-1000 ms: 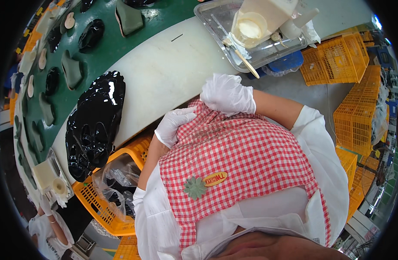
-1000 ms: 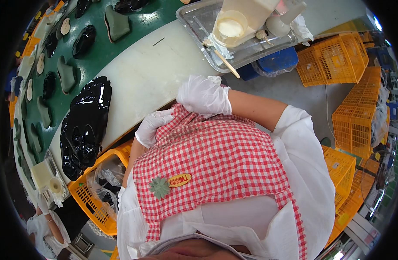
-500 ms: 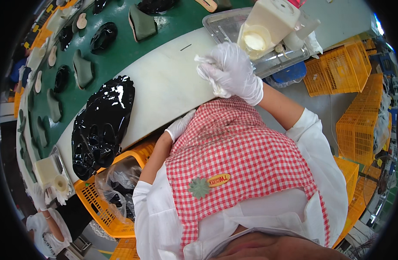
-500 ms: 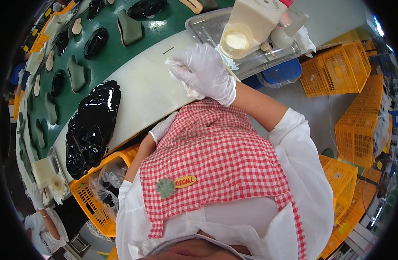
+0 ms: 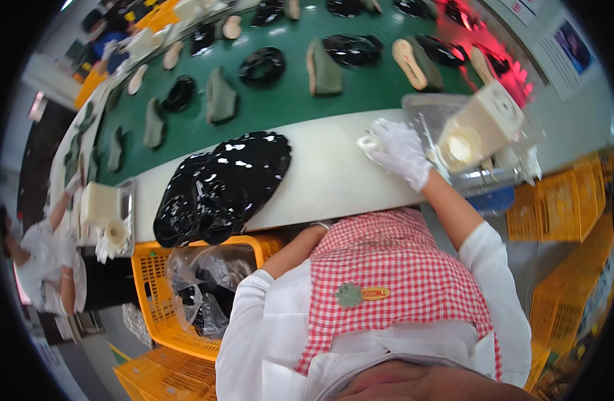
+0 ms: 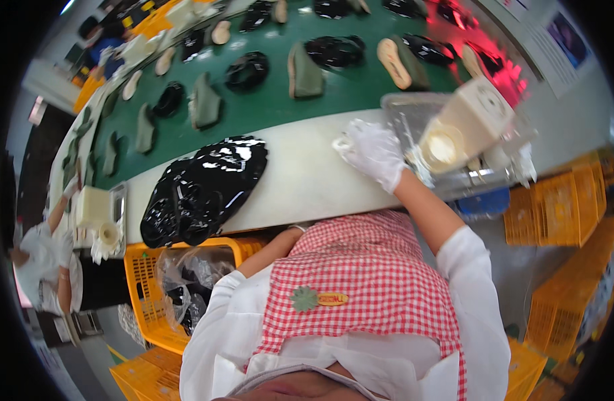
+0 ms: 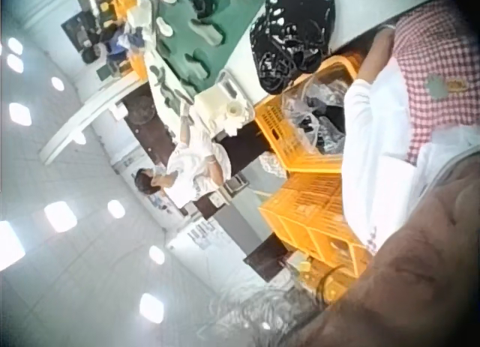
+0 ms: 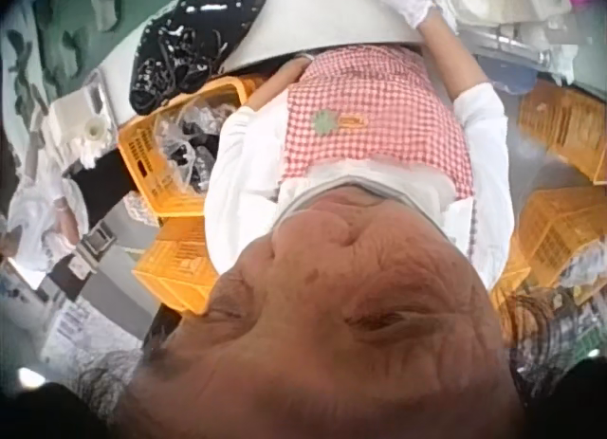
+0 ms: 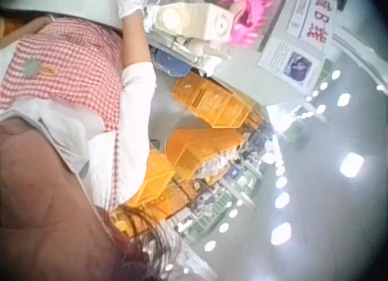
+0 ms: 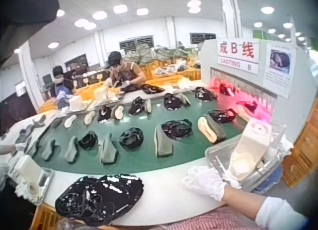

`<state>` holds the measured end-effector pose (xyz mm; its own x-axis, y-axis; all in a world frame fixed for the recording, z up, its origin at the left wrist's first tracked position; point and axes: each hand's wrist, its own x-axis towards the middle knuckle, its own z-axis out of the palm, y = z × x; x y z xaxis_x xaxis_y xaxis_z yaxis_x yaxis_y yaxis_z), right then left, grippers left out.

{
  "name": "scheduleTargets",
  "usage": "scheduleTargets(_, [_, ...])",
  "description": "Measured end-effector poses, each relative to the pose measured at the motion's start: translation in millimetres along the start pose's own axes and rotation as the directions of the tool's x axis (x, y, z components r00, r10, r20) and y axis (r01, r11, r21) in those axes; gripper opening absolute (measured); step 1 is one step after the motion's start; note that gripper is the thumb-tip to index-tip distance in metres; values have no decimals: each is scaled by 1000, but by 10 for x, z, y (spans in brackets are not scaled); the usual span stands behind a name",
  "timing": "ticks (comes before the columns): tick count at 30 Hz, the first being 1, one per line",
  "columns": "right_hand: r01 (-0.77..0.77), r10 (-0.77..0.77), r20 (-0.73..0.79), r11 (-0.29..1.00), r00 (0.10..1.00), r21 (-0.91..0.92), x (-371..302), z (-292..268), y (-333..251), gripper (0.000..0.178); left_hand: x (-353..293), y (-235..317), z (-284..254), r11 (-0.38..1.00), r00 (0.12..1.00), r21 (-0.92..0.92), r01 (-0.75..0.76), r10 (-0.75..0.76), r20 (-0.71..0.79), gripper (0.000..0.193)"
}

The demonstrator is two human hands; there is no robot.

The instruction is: The person takes shoe components from a basket, dips a brush into glue, and paints the glue onto the shoe uppers.

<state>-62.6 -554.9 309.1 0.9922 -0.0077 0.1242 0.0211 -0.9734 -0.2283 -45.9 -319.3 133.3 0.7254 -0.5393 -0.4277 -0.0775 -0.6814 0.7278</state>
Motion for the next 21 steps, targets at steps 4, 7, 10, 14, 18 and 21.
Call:
scheduleTargets(4, [-6,-1,80,996,997,90,-109,-187,49,61,-107,-307,-177,990,989,143,13,8,-145,59])
scheduleTargets(7, [75,-93,120,986,988,151,-159,-238,37,67,-333,-736,-549,970,977,244,16,37,-210,58])
scheduleTargets(10, [43,-63,76,968,995,247,-225,-230,-5,64,-322,-866,-588,941,963,336,27,66,-261,57])
scheduleTargets(14, [38,-29,-39,966,999,255,-196,-309,-13,60,-311,-974,-501,885,946,462,59,98,-309,56])
scheduleTargets(18, [69,-85,-64,974,994,-216,-287,-446,-240,55,-458,-1121,-281,813,934,573,105,117,-338,55])
scheduleTargets(21, [97,-162,-231,958,959,-269,-296,-441,-242,53,-726,-1128,-123,768,939,630,117,121,-322,54])
